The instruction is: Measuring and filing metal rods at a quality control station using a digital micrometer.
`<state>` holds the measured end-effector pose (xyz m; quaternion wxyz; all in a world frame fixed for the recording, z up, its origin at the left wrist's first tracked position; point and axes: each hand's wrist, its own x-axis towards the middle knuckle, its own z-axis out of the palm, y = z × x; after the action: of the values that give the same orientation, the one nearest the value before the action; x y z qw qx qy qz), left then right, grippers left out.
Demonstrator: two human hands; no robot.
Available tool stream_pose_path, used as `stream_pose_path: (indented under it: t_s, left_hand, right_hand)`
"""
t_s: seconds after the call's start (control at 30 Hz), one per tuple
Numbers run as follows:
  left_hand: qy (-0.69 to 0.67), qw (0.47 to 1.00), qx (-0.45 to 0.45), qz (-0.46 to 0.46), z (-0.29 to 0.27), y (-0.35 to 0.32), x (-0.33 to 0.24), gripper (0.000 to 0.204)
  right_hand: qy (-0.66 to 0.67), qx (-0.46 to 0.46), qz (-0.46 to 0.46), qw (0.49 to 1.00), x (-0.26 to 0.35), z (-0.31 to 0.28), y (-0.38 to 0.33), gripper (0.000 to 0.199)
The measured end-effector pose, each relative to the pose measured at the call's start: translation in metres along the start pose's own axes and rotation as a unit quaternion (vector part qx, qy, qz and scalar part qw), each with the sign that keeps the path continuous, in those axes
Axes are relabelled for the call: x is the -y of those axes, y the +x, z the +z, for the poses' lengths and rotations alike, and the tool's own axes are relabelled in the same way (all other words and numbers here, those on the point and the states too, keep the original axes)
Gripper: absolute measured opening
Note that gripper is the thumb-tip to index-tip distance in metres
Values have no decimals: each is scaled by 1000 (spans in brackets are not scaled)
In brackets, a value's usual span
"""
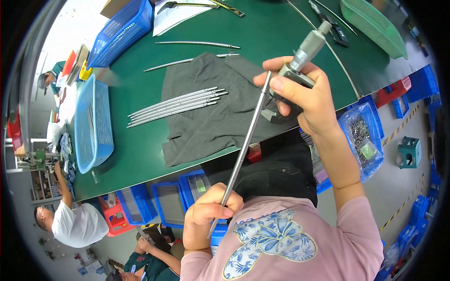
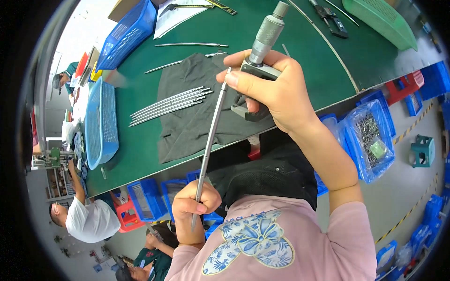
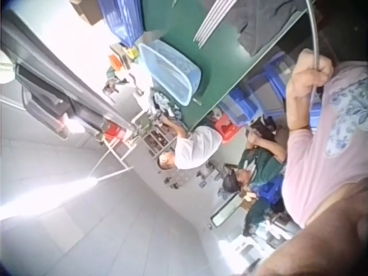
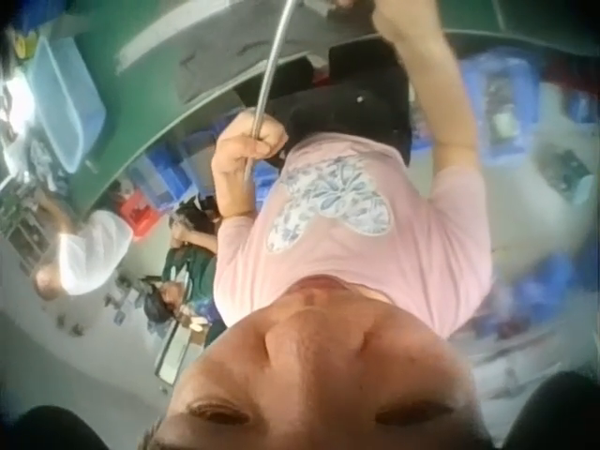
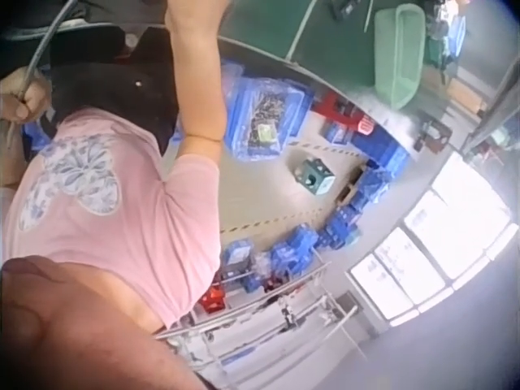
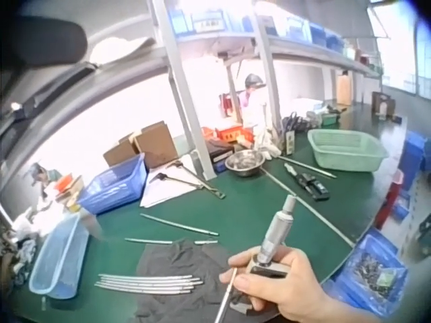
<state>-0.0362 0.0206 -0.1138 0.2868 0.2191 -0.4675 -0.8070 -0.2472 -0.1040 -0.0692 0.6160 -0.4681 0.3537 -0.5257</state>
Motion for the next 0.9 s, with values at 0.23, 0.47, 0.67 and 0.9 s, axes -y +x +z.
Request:
stream_pose_path:
  t_s: [0.23, 0.47, 0.67, 0.9]
  left_hand:
    - [-159, 976, -139, 52, -7, -19, -12, 62]
    - [-318, 813, -219, 436, 4, 15, -7, 50]
    - [-177, 886, -316, 290, 25, 64, 14, 26]
    - [-69, 897, -311, 307, 24, 56, 11, 15]
  right_hand:
    - [-14, -4, 2, 1000, -3, -7, -11, 20]
    - [88, -124, -15, 988, -27, 10, -39, 18]
    - [54, -88, -117, 988, -38, 35, -75, 19]
    - [33, 51, 34, 998, -11, 2, -71, 21]
